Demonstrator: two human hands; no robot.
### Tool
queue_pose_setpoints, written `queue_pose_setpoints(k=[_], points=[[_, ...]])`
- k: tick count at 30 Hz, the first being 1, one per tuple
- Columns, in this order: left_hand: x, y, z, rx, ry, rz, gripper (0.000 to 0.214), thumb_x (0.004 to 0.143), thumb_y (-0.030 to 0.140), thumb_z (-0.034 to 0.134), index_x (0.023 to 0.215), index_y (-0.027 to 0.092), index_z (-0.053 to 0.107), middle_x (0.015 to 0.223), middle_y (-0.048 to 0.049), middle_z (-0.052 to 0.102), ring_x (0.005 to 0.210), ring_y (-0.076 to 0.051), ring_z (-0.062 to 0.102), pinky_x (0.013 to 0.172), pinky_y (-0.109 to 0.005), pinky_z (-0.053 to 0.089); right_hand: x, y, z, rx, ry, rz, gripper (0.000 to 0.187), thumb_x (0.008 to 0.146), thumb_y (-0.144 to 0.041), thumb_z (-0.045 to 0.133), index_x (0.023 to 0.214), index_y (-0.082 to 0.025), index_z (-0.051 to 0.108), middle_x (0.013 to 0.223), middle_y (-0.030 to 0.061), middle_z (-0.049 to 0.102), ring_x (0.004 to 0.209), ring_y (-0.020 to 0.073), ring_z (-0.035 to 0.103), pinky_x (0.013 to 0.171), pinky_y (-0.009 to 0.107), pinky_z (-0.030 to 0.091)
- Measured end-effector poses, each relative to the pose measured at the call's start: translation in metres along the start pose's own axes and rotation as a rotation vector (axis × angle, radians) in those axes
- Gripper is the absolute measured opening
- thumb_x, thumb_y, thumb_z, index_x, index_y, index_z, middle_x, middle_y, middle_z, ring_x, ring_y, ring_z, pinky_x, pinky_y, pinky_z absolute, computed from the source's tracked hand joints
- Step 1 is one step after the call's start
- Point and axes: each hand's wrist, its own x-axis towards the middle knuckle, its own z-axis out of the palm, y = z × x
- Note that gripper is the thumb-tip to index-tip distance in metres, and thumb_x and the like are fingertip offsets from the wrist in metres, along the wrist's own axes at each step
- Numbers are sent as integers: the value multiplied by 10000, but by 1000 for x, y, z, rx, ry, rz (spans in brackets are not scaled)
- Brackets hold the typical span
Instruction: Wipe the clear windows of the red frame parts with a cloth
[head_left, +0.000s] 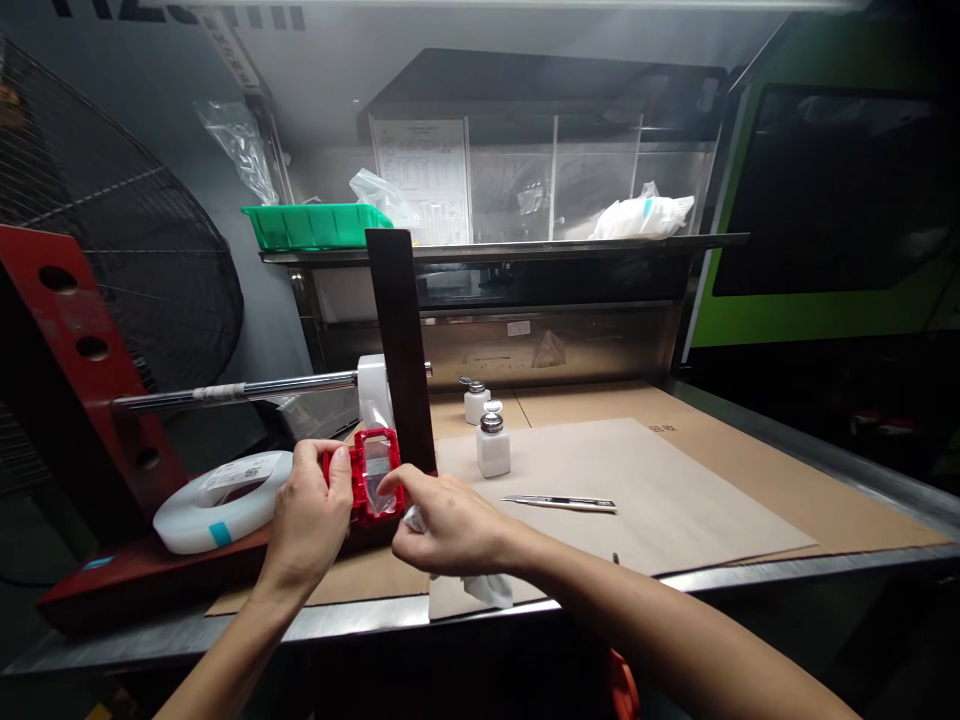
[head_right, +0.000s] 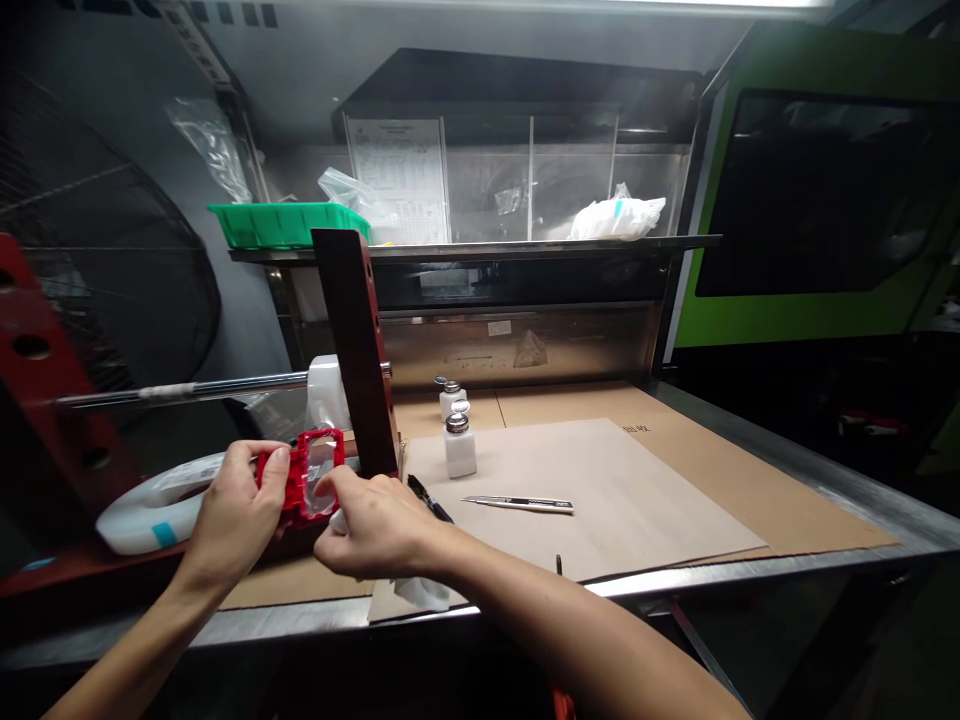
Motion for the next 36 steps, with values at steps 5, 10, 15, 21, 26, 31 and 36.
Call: queue_pose_setpoints(k=[5, 10, 15, 21, 26, 31, 36], points=[[0, 0, 1, 17, 10, 14, 174, 828, 430, 425, 868, 263, 452, 592, 28, 552, 410, -179, 540, 421, -293, 425, 10, 3, 5, 251, -52, 65, 343, 681, -310, 559, 1012, -221, 557, 848, 5, 617, 771, 163, 577, 711, 293, 498], [1, -1, 2, 21, 24, 25, 178, 824, 430, 418, 872, 262, 451, 658, 5, 580, 490, -196, 569, 456, -296, 424, 11, -3, -2, 116, -104, 52, 380, 678, -299, 552, 1048, -210, 542, 743, -3, 602, 740, 179, 584, 693, 296, 502], [2, -5, 4, 16, 19, 23, 188, 820, 436, 423, 874, 259, 454, 639, 7, 573, 491, -203, 570, 461, -301, 423, 8, -9, -16, -310, -49, -71, 574, 766, -244, 473, 1324, -140, 392, 749, 63, 680, 629, 220, 623, 563, 310, 470], [1, -2, 5, -16, 10, 15, 201, 823, 452, 424, 879, 260, 453, 607, 20, 555, 420, -187, 544, 421, -298, 417, 13, -4, 1, -705, -52, -146, 719, 767, -82, 458, 1396, 105, 163, 687, 151, 686, 560, 236, 634, 477, 314, 437], [1, -3, 6, -53, -18, -13, 210, 818, 447, 429, 889, 251, 455, 565, 30, 541, 336, -173, 491, 358, -300, 411, 14, -7, 9, -662, -109, -118, 813, 692, -115, 534, 1384, 118, 178, 727, 160, 693, 594, 259, 647, 470, 325, 445], [6, -10, 4, -106, -58, -26, 303, 816, 496, 413, 969, 247, 493, 792, -32, 627, 562, -206, 616, 451, -308, 497, 3, 3, -21, -576, -95, 14, 740, 820, -208, 458, 1460, -69, 113, 804, 113, 711, 660, 236, 656, 556, 307, 441], [11, -11, 3, -116, -109, -40, 377, 764, 580, 472, 880, 229, 546, 720, -21, 638, 593, -208, 613, 490, -310, 502, -24, 70, -60, -594, -237, 314, 222, 892, -224, 461, 932, -142, 663, 839, 99, 689, 795, 206, 643, 663, 292, 454]])
